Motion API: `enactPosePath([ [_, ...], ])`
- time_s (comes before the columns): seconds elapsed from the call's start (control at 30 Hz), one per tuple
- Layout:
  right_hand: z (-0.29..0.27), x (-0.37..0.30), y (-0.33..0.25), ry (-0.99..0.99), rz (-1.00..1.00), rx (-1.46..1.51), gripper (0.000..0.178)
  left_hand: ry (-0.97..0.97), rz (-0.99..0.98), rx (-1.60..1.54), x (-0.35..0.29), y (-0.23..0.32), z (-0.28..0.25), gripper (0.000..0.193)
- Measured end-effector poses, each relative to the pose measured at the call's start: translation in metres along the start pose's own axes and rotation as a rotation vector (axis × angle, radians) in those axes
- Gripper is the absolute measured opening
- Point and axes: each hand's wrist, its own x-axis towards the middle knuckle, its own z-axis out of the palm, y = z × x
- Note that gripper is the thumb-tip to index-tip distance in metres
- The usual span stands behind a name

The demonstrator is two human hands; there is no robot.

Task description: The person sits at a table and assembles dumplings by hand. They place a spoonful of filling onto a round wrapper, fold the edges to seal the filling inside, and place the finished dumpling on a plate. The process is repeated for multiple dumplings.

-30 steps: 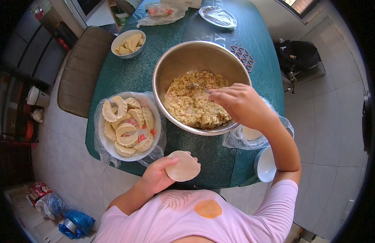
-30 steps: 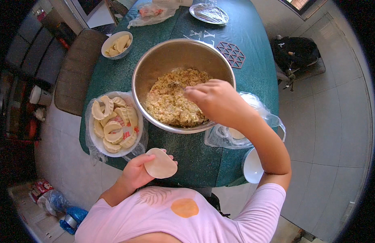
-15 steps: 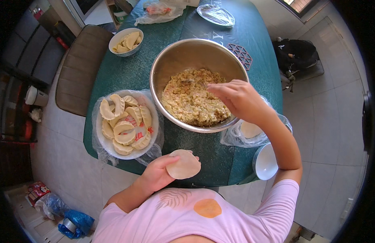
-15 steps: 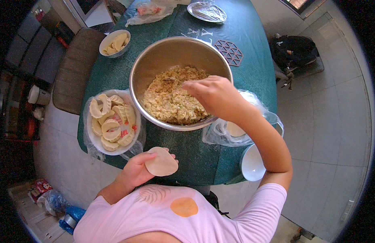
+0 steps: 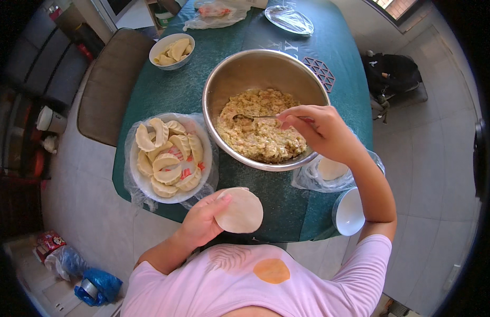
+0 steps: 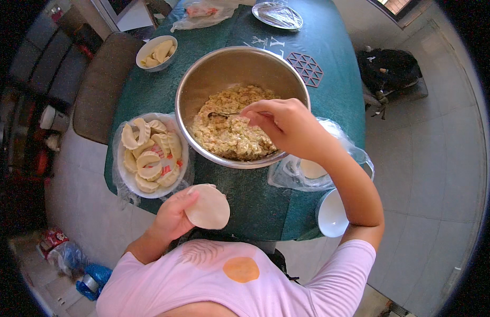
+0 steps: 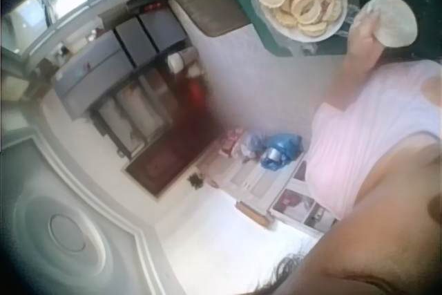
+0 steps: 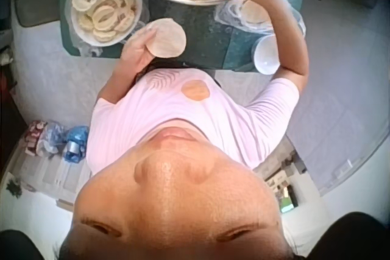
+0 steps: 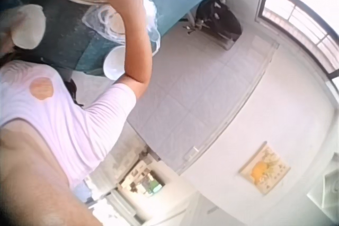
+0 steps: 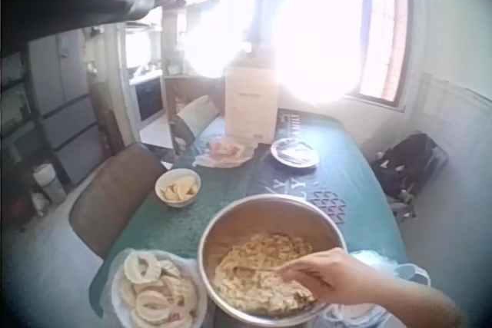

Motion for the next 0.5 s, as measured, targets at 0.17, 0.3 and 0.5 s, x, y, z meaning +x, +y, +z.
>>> enactPosePath([
  [0.17,-0.007,0.002,0.005,0.041,0.118,0.139,0.016,-0.024,0.093,-0.026,0.000,0.013,-0.001,0.042],
  [0.3,-0.004,0.007,0.018,0.156,0.394,0.416,0.022,-0.051,0.099,-0.013,-0.002,0.024,0.006,0.042],
  [0.5,-0.011,0.002,0.039,0.233,0.634,0.683,0.026,-0.051,0.139,-0.002,0.003,0.039,0.026,0.044],
])
